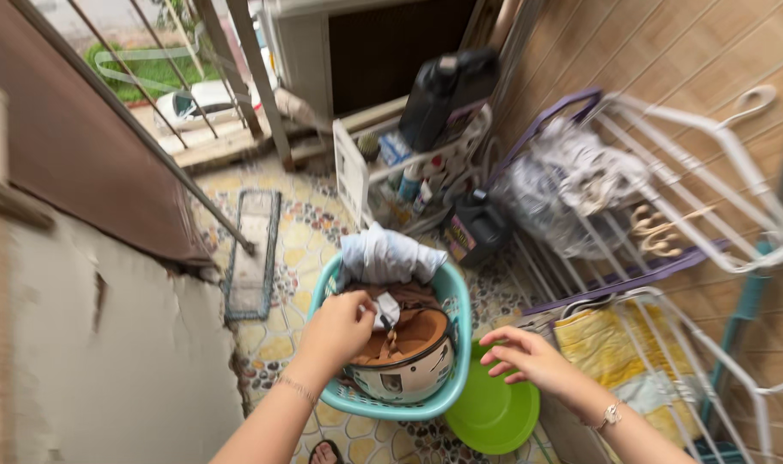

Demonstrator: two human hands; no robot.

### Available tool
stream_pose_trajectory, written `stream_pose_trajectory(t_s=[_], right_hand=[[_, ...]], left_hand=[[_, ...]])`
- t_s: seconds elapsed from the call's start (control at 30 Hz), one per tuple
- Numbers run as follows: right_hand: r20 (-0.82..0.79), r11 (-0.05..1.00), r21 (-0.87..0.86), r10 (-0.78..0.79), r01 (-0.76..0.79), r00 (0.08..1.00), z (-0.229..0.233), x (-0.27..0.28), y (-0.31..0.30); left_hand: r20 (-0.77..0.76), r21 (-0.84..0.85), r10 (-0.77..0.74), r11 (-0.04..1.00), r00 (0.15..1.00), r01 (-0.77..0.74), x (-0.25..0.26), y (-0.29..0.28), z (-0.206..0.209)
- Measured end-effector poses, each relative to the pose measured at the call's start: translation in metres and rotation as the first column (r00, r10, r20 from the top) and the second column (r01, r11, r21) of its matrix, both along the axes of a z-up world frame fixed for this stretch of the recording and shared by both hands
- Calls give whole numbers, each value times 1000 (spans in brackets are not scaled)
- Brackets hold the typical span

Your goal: The person loads various clothing items from a laundry basket into a top-loading washing machine on a balcony. They handle shirts, pants, and other garments one by one, shaking them out before placing them inside the machine.

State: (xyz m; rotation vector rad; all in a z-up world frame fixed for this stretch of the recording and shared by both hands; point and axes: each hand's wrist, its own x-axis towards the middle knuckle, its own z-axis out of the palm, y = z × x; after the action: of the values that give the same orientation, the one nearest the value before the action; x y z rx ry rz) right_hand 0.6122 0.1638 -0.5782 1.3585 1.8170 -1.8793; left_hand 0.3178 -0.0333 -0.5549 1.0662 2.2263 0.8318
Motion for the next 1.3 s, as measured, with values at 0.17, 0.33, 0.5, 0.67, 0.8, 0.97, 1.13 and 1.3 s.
stream_pose_trajectory(t_s=[0.17,0.33,0.5,0.67,0.8,0.97,1.13,1.3], right_hand=[[-186,987,136,111,-86,976,-104,-12,-11],[-140,861,430,362,-273,922,-140,-56,-16],[223,531,535,661,-657,716,-151,-91,-25],[360,239,606,768,-759,530,-165,-93,-28],[331,165,660,813,-733,480,-156,-91,-32],[250,176,704,846,-688,471,-99,-72,-39],[243,167,728,844,-665,478,-27,-31,-26],[230,211,788,770,-578,594,31,47,-11]], left_hand=[[214,-32,155,988,965,-152,9,-24,-92],[293,-36,228,973,928,-227,-6,-32,-147],[363,-26,248,966,898,-257,-7,-39,-176],[399,-59,202,979,894,-195,6,-43,-185],[423,-31,146,989,894,-146,6,-40,-174],[375,-37,80,997,923,-71,-6,-28,-150],[370,-108,46,994,928,-6,5,3,-116],[339,10,-154,987,928,160,46,48,-92]])
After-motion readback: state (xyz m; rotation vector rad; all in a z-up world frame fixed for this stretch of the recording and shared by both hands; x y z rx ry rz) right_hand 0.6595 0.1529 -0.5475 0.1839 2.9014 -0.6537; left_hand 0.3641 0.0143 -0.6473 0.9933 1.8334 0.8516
